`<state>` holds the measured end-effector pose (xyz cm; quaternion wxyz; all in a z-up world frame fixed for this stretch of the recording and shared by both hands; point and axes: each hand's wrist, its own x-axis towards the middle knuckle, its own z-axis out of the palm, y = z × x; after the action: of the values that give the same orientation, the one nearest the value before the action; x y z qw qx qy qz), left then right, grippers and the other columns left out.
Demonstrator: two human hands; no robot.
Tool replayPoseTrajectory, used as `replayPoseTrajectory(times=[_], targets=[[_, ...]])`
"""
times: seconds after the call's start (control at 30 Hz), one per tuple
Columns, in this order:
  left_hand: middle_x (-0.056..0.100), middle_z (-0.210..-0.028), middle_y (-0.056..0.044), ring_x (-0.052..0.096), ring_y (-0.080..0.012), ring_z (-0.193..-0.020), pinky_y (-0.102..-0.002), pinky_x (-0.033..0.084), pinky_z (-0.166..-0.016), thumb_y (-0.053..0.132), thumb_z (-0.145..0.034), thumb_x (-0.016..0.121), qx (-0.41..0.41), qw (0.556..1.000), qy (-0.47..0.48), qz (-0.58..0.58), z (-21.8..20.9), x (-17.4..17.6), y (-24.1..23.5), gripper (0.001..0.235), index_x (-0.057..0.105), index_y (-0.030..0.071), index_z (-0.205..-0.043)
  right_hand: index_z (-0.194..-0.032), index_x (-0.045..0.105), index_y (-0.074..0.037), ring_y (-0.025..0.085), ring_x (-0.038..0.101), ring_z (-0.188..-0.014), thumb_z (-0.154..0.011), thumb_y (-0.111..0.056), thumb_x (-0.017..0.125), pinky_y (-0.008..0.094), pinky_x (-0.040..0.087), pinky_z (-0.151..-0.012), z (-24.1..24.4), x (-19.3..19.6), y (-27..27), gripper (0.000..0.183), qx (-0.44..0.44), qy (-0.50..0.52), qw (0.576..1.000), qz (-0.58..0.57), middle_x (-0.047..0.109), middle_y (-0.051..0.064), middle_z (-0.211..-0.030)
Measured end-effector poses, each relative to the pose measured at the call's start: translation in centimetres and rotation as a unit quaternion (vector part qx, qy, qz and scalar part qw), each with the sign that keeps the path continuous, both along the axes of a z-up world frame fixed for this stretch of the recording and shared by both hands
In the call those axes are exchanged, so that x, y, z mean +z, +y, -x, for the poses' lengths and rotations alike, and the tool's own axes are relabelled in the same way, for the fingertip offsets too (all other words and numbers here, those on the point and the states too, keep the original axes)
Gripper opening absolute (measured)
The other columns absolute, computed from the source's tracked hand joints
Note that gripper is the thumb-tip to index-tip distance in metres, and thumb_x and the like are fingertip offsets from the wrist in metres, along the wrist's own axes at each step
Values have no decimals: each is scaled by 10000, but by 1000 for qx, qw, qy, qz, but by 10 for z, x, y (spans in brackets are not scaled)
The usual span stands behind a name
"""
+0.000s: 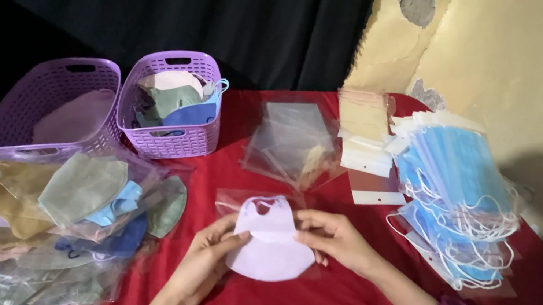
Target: The person places face masks of various colors into individual clear plastic bags, handling them one at a time and organizing them into baskets or stacks on a red surface.
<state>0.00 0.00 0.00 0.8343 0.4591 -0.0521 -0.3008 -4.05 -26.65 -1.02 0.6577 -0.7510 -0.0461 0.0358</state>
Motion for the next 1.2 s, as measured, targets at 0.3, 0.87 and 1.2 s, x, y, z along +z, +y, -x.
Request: replayPoseTrajectory(times=[0.3, 0.87, 1.2], targets=[[764, -1088, -161, 721, -265, -936, -374, 584, -813, 71, -908, 694, 24, 998, 56, -15, 4, 12, -2, 357, 697, 21, -1262, -1163, 740, -5, 102, 472, -427, -920, -46, 723, 207, 385, -411, 10, 30, 13, 248, -44, -39, 998, 24, 699, 57, -841], [743, -1183, -77, 705, -187, -966, -272, 573, -727, 82, -903, 680, -15, 998, 43, 38, 5, 0, -6, 546, 627, 122, -1445, -1257, 746, -37, 121, 611, -813, -906, -76, 748, 237, 499, -695, 5, -1, 6, 353, -5, -126, 989, 73, 724, 53, -1010], [741, -1113, -163, 724, -316, -936, -399, 594, -822, 59, -943, 636, -22, 996, 87, 21, 1, -5, -6, 386, 645, 66, -1328, -1003, 785, -78, 79, 684, -866, -898, -115, 769, 202, 513, -784, 2, 20, 1, 112, -101, -136, 982, 85, 768, 6, -921]])
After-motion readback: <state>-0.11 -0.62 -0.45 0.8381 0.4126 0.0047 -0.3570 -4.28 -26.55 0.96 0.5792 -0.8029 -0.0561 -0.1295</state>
